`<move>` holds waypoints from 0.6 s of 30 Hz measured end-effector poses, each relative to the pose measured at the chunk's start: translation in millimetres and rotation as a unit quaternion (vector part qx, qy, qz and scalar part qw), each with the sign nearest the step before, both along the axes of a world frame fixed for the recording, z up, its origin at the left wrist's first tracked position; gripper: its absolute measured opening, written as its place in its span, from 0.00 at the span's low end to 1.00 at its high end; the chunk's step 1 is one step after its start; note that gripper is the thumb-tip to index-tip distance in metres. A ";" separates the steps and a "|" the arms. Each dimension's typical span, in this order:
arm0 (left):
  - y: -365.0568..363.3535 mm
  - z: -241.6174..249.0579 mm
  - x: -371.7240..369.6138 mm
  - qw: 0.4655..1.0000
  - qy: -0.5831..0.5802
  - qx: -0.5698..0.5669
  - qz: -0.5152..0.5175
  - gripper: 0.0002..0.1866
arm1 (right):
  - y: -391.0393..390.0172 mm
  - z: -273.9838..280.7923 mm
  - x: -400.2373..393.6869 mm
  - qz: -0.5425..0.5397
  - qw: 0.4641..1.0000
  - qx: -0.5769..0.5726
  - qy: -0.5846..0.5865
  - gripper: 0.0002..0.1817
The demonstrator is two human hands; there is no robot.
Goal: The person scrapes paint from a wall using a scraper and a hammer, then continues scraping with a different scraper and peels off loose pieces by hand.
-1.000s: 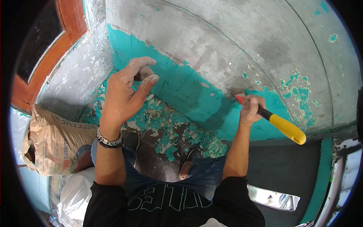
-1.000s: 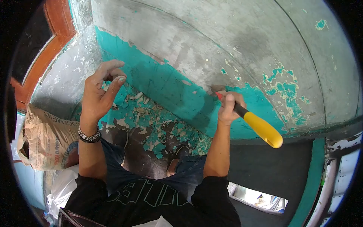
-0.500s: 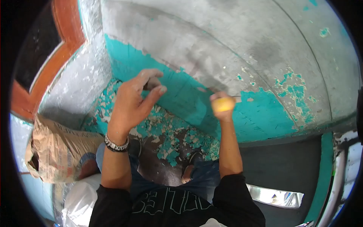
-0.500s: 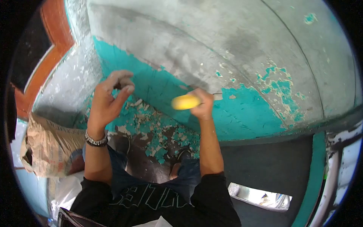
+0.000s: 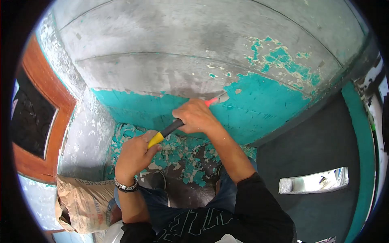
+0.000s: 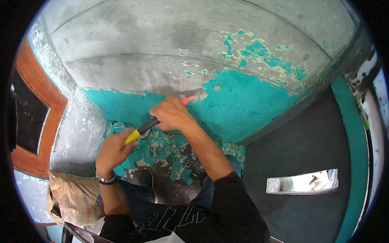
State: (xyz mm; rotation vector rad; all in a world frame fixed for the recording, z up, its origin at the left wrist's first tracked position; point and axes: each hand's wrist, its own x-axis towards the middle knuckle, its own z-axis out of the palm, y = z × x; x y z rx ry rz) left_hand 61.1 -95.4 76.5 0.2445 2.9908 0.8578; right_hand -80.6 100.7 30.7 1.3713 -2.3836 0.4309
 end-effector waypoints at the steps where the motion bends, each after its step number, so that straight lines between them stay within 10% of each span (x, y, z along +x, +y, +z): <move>1: 0.8 5.3 1.4 0.999 -0.017 0.024 0.026 0.16 | -1.9 -0.2 -2.6 0.020 0.997 -0.063 0.048 0.10; 18: 6.0 -4.5 -25.4 0.980 0.177 0.053 0.080 0.11 | 13.6 -4.2 -29.5 -0.048 0.962 -0.203 0.179 0.15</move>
